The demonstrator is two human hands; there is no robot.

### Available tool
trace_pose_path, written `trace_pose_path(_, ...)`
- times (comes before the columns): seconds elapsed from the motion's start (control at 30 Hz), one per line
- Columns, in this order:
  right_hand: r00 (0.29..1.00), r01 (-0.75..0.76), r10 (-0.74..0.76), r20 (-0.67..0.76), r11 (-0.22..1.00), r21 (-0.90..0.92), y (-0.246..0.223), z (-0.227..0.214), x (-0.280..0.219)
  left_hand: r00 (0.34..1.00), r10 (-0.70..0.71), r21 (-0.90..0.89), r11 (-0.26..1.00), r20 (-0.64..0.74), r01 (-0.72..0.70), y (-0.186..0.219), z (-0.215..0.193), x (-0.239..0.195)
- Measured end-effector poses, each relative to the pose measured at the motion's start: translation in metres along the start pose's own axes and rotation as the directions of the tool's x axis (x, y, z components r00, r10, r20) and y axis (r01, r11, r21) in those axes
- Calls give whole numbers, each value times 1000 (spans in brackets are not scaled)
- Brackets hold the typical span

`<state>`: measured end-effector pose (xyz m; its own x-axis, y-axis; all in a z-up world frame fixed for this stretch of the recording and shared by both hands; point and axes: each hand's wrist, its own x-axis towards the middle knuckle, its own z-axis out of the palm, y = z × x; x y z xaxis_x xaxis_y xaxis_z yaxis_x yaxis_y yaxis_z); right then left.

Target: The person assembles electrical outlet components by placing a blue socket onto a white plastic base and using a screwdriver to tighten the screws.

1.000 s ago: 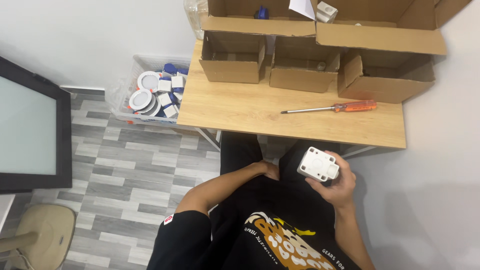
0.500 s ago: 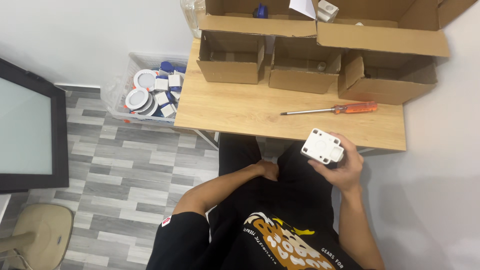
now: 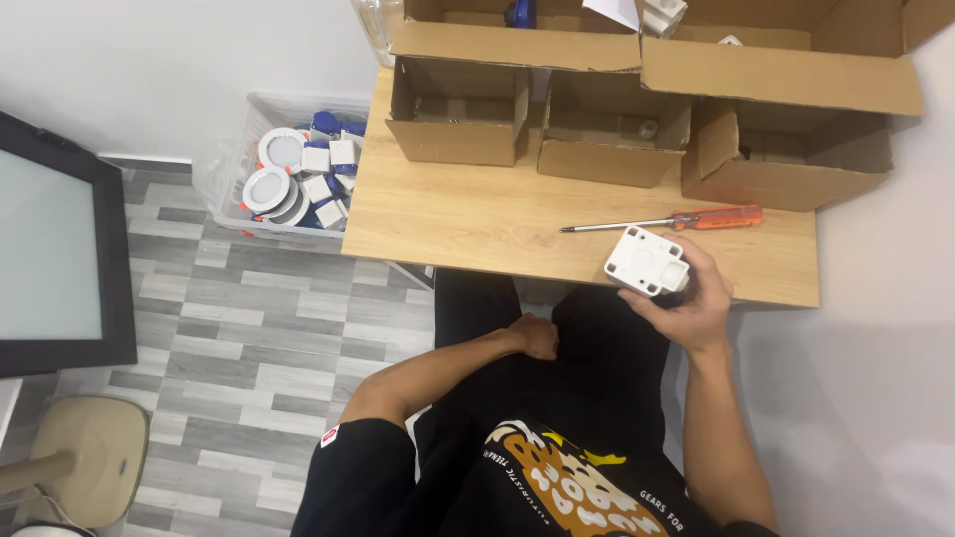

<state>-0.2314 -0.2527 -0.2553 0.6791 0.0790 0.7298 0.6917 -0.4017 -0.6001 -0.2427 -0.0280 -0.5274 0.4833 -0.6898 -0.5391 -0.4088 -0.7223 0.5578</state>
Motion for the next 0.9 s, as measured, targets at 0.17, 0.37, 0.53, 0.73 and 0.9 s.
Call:
trace_pose_path(0.17,999,-6,8,42,999,-33,9,5,13,973,59,-101,994,222,-37,-24,3,18)
trace_pose_path(0.37,988,-49,58,143,997,-65,11,2,20,974,50,-96,995,219,-29,-5,-23,-3)
trace_pose_path(0.53,983,-54,59,173,998,-31,6,3,28,999,-5,-54,998,32,6,17,-33,-14)
trace_pose_path(0.73,974,-74,70,216,997,10,-9,0,43,999,-12,51,999,-35,14,16,-22,-4)
trace_pose_path(0.9,975,-58,55,217,998,9,-12,1,49,996,55,60,996,65,-59,16,-37,-7)
